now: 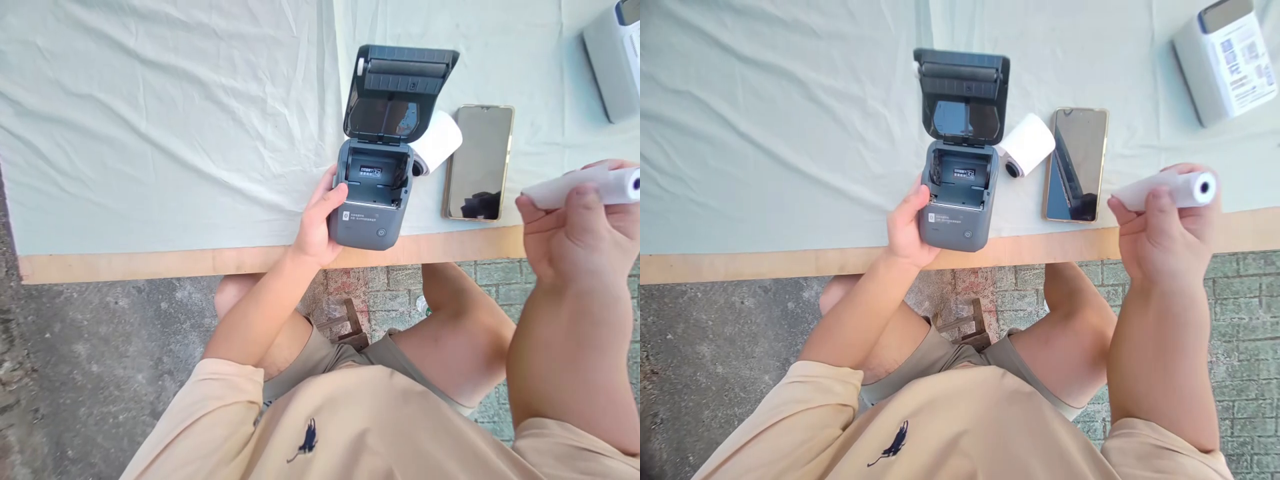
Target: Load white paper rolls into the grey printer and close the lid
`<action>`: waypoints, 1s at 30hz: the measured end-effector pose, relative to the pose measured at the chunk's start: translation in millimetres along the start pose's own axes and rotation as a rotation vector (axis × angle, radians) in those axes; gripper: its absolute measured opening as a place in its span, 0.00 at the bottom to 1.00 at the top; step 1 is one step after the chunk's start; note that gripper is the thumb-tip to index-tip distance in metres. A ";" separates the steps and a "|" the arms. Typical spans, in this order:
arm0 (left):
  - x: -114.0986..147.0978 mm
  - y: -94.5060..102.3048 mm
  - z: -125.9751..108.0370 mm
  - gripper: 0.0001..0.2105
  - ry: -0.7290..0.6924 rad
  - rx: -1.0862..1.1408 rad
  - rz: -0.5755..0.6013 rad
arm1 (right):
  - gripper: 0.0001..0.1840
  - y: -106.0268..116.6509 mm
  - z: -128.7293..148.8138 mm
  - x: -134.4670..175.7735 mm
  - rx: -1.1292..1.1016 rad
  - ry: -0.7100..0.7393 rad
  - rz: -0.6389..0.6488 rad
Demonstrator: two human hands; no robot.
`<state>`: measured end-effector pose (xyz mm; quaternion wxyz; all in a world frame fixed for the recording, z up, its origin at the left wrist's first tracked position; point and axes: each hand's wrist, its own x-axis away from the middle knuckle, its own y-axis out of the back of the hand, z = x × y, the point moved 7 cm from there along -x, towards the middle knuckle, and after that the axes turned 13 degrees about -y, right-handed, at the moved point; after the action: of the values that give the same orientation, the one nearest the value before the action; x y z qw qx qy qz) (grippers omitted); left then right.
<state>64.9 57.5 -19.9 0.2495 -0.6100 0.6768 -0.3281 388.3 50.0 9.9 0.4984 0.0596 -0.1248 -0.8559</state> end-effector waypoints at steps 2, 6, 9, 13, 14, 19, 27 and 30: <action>0.2 -0.3 -0.2 0.09 -0.005 0.009 0.008 | 0.28 7.0 1.8 -9.1 0.053 0.129 -0.109; 0.1 0.3 -0.4 0.08 -0.014 -0.011 0.019 | 0.29 7.2 7.6 -22.0 0.397 0.312 -0.167; 0.2 0.0 -1.1 0.09 -0.030 -0.004 0.022 | 0.37 7.8 4.0 -21.5 0.558 0.285 -0.107; 0.4 -1.6 -2.0 0.10 -0.046 0.033 0.029 | 0.43 -4.7 46.1 16.4 0.612 0.588 -0.203; 0.5 -2.1 -2.0 0.10 -0.043 0.036 0.033 | 0.37 -15.0 61.8 29.4 0.642 0.682 -0.252; 0.7 -3.3 -2.4 0.10 -0.034 0.052 0.042 | 0.31 -107.2 90.8 39.5 1.009 0.425 -0.020; 1.4 -4.0 -1.7 0.11 -0.033 -0.097 0.009 | 0.24 -134.9 70.6 24.0 1.004 0.146 0.134; 0.2 -9.4 -0.3 0.12 -0.009 -0.190 -0.040 | 0.24 -120.4 81.0 36.8 0.653 0.236 0.153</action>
<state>70.9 57.0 -12.7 0.1869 -0.6457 0.6916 -0.2644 250.8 87.4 55.7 0.5268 0.3044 -0.3375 -0.7183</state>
